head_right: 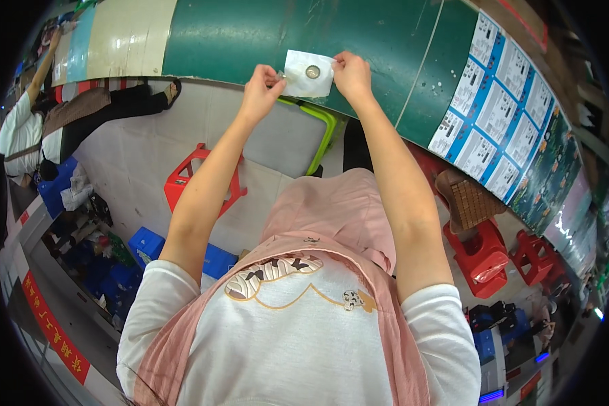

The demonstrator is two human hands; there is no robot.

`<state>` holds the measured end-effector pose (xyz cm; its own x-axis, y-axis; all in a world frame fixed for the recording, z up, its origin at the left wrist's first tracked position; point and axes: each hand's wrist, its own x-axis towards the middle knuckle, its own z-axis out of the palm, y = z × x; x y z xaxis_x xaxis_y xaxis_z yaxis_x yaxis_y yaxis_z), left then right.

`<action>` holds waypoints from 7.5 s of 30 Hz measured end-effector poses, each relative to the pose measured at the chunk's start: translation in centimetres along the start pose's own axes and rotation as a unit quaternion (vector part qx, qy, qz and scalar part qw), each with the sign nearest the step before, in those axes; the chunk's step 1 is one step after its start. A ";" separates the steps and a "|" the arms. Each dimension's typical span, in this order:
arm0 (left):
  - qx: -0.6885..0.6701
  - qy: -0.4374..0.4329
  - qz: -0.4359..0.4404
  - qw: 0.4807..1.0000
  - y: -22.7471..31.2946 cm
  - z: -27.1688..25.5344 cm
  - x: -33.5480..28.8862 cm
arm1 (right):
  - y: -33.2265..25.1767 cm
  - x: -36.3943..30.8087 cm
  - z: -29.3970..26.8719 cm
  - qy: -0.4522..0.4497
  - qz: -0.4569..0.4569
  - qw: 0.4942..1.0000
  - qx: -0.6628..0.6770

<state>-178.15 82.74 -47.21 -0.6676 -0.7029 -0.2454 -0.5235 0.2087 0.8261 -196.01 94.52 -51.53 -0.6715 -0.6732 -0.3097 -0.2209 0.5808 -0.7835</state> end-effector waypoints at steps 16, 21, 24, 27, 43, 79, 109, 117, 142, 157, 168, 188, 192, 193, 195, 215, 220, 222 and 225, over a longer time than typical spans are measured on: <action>-0.316 0.098 -0.254 0.909 1.7 5.7 -4.4 | -0.6 -0.4 0.2 0.010 0.066 0.997 0.036; -0.348 0.109 -0.268 0.892 1.0 7.6 -5.0 | -0.5 -0.3 0.0 0.008 0.060 0.997 0.038; -0.292 0.122 -0.228 0.921 0.7 8.2 -4.9 | -0.8 -0.4 -0.1 0.002 0.063 0.997 0.040; -0.236 0.117 -0.224 0.938 0.8 8.1 -4.7 | -1.0 -0.3 -0.2 0.000 0.067 0.997 0.036; -0.212 0.066 -0.248 0.943 0.9 8.0 -5.0 | -1.0 -0.4 0.3 0.005 0.053 0.997 0.062; -0.435 0.038 -0.201 0.877 8.9 2.3 -6.7 | -7.8 -4.4 -5.9 0.024 -0.024 0.973 0.230; -0.341 -0.097 -0.150 0.923 17.8 2.2 -31.2 | -5.5 -34.7 -13.8 0.093 -0.024 0.899 0.427; -0.334 -0.195 -0.173 0.906 15.7 3.6 -36.7 | -2.4 -42.4 -11.8 0.205 0.005 0.887 0.414; -0.324 -0.348 -0.083 0.876 21.6 11.9 -42.6 | 6.1 -53.8 -20.5 0.297 -0.010 0.857 0.421; -0.242 -0.373 -0.048 0.894 25.4 23.2 -49.7 | 15.0 -61.6 -28.9 0.276 -0.003 0.879 0.389; -0.196 -0.424 -0.018 0.884 25.8 30.0 -52.1 | 21.2 -66.7 -30.9 0.289 0.044 0.870 0.396; -0.131 -0.441 -0.047 0.887 27.5 35.1 -43.8 | 24.7 -59.1 -34.2 0.310 0.102 0.864 0.383; -0.126 -0.438 -0.035 0.889 29.5 35.9 -39.2 | 24.7 -54.3 -36.2 0.315 0.094 0.872 0.362; -0.122 -0.431 -0.035 0.893 29.7 35.9 -38.1 | 24.8 -53.1 -36.4 0.317 0.090 0.874 0.358; -0.123 -0.426 -0.022 0.896 30.3 36.4 -35.8 | 25.0 -50.4 -37.3 0.319 0.080 0.877 0.350; -0.210 -0.262 -0.129 0.933 27.2 44.2 -23.3 | 32.3 -30.7 -42.7 0.188 0.083 0.937 0.282; -0.157 -0.183 -0.138 0.961 26.7 47.5 -20.6 | 34.3 -26.2 -43.7 0.140 0.087 0.953 0.253; -0.142 -0.165 -0.131 0.967 26.9 48.5 -19.7 | 34.9 -24.8 -44.4 0.124 0.081 0.960 0.239; -0.126 -0.139 -0.124 0.974 26.6 49.6 -18.3 | 35.1 -23.0 -45.1 0.099 0.075 0.970 0.209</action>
<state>-206.11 134.92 -45.90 -0.6734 -0.4909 -0.5528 -0.5635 -0.1433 0.8136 -220.20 150.98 -47.60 -0.8054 -0.4708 -0.3601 0.1680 0.4014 -0.9004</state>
